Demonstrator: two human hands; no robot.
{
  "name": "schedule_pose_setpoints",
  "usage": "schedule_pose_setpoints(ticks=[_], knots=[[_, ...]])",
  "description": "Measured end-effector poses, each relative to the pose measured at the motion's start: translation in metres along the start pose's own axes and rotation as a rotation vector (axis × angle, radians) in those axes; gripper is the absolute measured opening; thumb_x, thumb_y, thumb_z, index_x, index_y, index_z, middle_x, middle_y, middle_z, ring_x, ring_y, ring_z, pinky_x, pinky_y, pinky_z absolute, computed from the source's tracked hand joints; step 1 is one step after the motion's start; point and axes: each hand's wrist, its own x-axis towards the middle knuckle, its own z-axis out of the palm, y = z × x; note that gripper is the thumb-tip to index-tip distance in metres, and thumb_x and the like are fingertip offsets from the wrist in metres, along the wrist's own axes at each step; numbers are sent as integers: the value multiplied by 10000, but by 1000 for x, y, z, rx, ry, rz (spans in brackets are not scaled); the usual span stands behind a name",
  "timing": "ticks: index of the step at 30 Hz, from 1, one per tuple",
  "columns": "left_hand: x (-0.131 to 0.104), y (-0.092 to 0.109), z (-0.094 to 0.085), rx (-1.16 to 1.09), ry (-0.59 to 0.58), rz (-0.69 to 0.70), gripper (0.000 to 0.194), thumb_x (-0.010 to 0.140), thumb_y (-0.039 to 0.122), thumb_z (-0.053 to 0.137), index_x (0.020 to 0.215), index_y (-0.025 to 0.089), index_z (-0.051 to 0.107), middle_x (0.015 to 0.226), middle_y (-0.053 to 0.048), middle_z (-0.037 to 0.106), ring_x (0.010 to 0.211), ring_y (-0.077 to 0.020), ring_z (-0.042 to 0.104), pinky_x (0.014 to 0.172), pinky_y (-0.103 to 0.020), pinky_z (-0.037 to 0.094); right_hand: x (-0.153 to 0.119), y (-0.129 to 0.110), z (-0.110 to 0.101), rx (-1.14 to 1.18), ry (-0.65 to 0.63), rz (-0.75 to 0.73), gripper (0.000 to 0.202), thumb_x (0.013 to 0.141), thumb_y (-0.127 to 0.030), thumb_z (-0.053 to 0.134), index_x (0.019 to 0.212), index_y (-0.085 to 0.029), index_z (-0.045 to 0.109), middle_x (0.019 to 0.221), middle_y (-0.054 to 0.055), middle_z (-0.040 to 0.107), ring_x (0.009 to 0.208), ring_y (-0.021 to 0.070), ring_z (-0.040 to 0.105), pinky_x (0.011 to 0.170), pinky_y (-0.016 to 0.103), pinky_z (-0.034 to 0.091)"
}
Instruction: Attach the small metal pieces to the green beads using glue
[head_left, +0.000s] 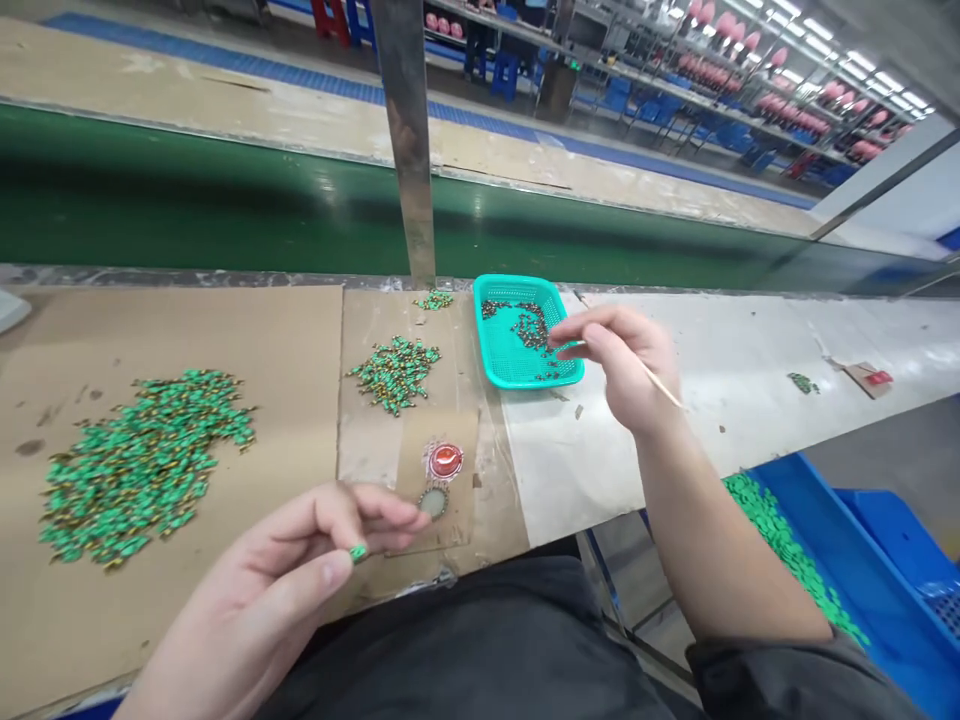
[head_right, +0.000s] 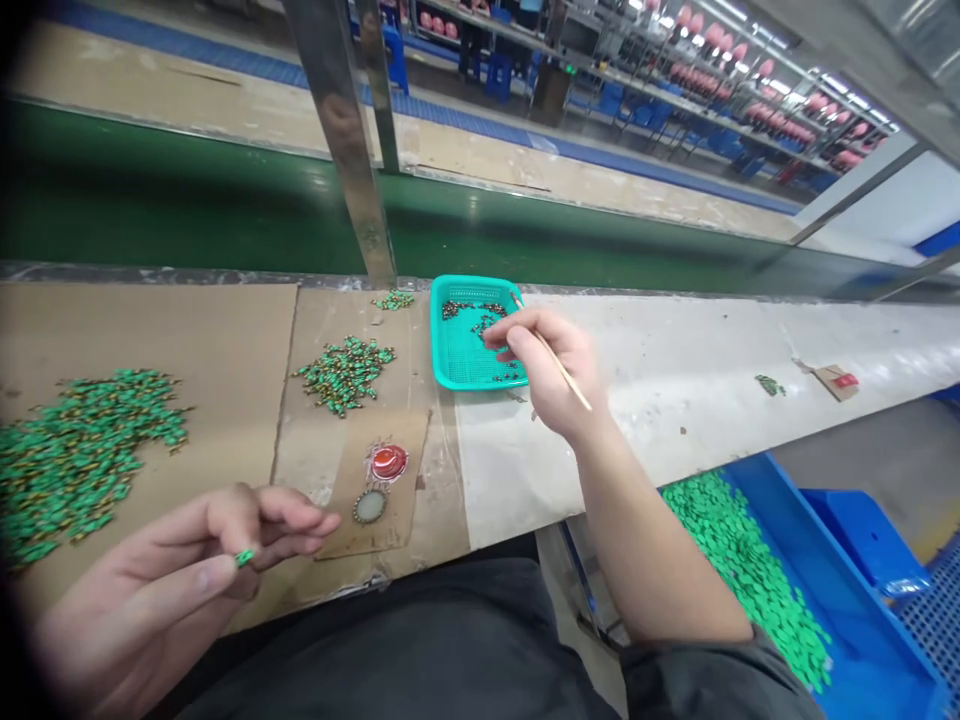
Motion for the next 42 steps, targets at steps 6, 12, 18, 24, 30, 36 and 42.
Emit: schedule_pose_setpoints(ticks=[6, 12, 18, 24, 30, 36, 42], knots=[[0, 6, 8, 12, 100, 37, 424, 828, 579, 1069, 729, 263, 804, 1063, -72, 885, 1134, -323, 860, 924, -314, 750, 80, 39, 16, -588, -381, 115, 232, 1140, -150, 653, 1251, -158, 856, 1166, 153, 884, 1134, 329, 842, 1048, 471, 663], [-3, 6, 14, 10, 150, 19, 458, 787, 602, 1086, 706, 255, 799, 1034, -64, 879, 1085, -328, 871, 912, -342, 765, 114, 52, 38, -858, -545, 148, 192, 1148, -324, 825, 1266, -172, 826, 1382, 113, 829, 1315, 312, 794, 1180, 571, 648], [-3, 6, 11, 18, 155, 19, 480, 782, 602, 1085, 700, 245, 776, 1032, -62, 883, 1082, -337, 874, 913, -351, 763, 118, 56, 48, -896, -599, 155, 267, 1152, -374, 832, 1326, -173, 805, 1393, 114, 815, 1256, 299, 809, 1110, 537, 691], [-2, 9, 10, 10, 41, 61, 325, 919, 472, 1010, 785, 250, 813, 1076, -77, 890, 1122, -325, 868, 954, -360, 750, 99, 34, 37, -683, -463, 116, 28, 1090, -182, 783, 1064, -170, 779, 1032, 66, 823, 944, 235, 775, 898, 401, 656], [-2, 23, 30, -78, -134, 79, 259, 964, 429, 999, 857, 240, 860, 1082, -88, 904, 995, -257, 864, 910, -325, 733, 6, -19, 28, -93, -304, -24, 76, 1043, -232, 778, 970, -214, 792, 892, 30, 841, 752, 183, 759, 646, 306, 598], [-1, 32, 49, -121, -220, 34, 257, 998, 438, 981, 890, 236, 864, 989, -44, 857, 866, -167, 801, 840, -232, 684, -64, -58, 49, 442, -319, -107, 170, 975, -66, 856, 999, -234, 867, 1001, 46, 901, 896, 183, 862, 795, 292, 705], [-1, 34, 60, -95, -283, 50, 303, 1007, 476, 969, 879, 230, 847, 912, -41, 818, 864, -176, 762, 829, -240, 661, -75, -66, 53, 508, -285, -171, 180, 973, -64, 867, 985, -243, 863, 944, 43, 890, 906, 207, 869, 849, 339, 728]])
